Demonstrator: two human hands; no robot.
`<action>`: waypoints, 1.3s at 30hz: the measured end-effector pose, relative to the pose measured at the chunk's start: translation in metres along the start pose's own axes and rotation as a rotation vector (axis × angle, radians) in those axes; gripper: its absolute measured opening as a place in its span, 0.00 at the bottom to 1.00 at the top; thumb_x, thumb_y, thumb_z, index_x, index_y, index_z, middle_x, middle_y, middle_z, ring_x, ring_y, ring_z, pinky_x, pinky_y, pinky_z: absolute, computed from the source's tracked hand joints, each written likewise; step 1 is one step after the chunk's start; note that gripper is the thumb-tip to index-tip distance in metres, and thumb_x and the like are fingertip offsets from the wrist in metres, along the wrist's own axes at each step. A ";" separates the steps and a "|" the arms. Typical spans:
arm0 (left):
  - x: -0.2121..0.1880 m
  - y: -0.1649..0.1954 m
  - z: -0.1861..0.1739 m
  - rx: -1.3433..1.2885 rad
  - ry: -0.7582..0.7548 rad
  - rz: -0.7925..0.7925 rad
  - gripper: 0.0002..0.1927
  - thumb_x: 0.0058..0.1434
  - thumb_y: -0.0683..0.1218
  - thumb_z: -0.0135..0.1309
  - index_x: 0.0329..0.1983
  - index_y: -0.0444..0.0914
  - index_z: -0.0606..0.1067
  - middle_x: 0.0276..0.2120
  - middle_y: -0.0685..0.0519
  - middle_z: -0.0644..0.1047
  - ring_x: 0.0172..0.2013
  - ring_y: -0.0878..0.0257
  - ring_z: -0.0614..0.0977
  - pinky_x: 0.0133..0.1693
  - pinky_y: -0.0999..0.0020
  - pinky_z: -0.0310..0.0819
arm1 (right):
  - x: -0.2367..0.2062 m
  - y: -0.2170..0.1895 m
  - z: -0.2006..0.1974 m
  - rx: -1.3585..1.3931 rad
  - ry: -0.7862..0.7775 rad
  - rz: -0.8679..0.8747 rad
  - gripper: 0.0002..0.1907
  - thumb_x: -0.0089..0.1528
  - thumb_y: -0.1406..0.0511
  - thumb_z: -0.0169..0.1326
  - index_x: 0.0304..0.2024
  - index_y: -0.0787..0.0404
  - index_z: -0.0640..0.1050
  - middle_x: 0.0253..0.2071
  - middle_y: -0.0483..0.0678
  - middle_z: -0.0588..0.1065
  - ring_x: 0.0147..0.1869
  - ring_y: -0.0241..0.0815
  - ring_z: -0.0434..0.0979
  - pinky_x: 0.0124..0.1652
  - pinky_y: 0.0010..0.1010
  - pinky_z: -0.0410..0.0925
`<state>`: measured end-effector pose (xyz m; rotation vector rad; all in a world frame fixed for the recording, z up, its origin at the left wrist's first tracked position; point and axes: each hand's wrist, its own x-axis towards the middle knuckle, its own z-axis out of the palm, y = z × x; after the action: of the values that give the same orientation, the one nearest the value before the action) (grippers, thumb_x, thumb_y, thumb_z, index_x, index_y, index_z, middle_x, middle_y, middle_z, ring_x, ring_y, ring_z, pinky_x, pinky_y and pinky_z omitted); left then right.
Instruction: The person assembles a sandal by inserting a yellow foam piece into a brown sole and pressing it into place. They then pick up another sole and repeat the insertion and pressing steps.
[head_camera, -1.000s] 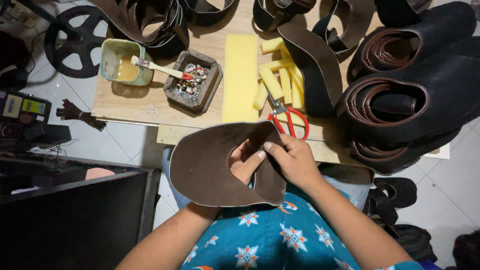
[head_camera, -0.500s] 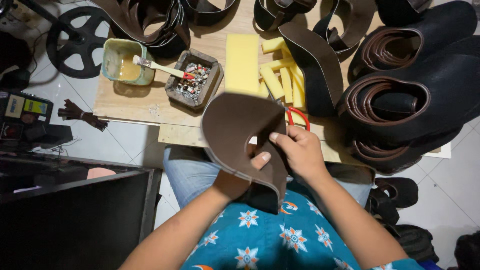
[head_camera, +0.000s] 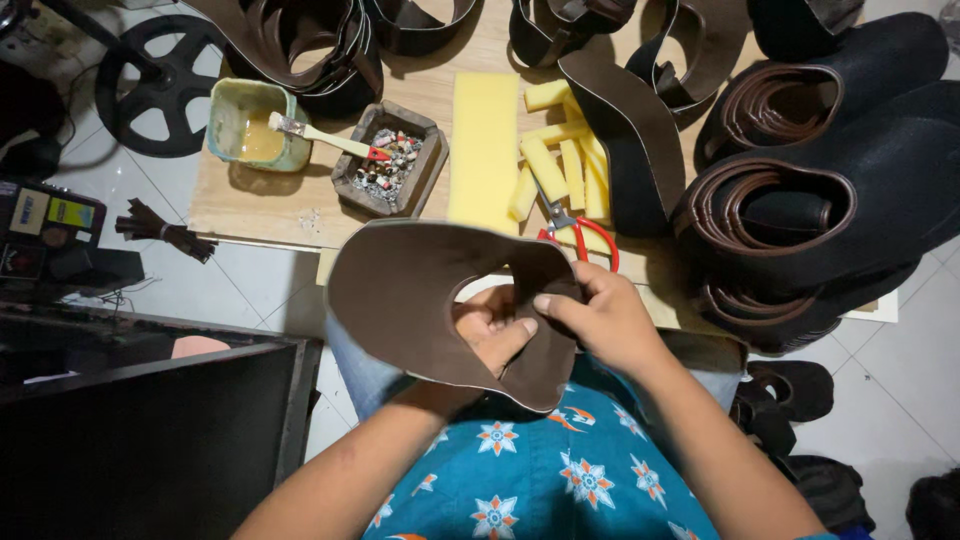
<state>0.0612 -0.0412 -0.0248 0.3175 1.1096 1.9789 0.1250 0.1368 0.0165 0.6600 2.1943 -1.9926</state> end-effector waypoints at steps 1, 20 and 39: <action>0.001 -0.003 -0.001 -0.004 0.020 -0.003 0.21 0.60 0.36 0.50 0.58 0.35 0.69 0.47 0.55 0.77 0.46 0.69 0.80 0.50 0.74 0.77 | 0.000 0.005 0.001 0.024 0.022 -0.009 0.10 0.59 0.68 0.59 0.43 0.66 0.81 0.33 0.42 0.79 0.34 0.28 0.75 0.35 0.23 0.70; -0.008 -0.009 0.002 -0.023 0.175 -0.149 0.17 0.67 0.40 0.54 0.58 0.34 0.73 0.44 0.53 0.78 0.44 0.68 0.79 0.48 0.71 0.73 | -0.028 0.006 0.008 0.070 -0.024 0.039 0.14 0.59 0.67 0.59 0.47 0.66 0.80 0.37 0.45 0.81 0.39 0.32 0.77 0.40 0.27 0.72; -0.012 0.019 -0.002 0.553 0.158 -0.005 0.13 0.62 0.45 0.62 0.44 0.32 0.77 0.33 0.52 0.80 0.33 0.71 0.75 0.35 0.72 0.73 | -0.022 -0.026 0.012 0.020 0.030 -0.236 0.21 0.60 0.69 0.58 0.56 0.65 0.73 0.44 0.43 0.78 0.47 0.31 0.77 0.48 0.25 0.70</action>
<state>0.0576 -0.0567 -0.0089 0.4479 1.7544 1.6827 0.1325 0.1189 0.0466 0.4534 2.3706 -2.1271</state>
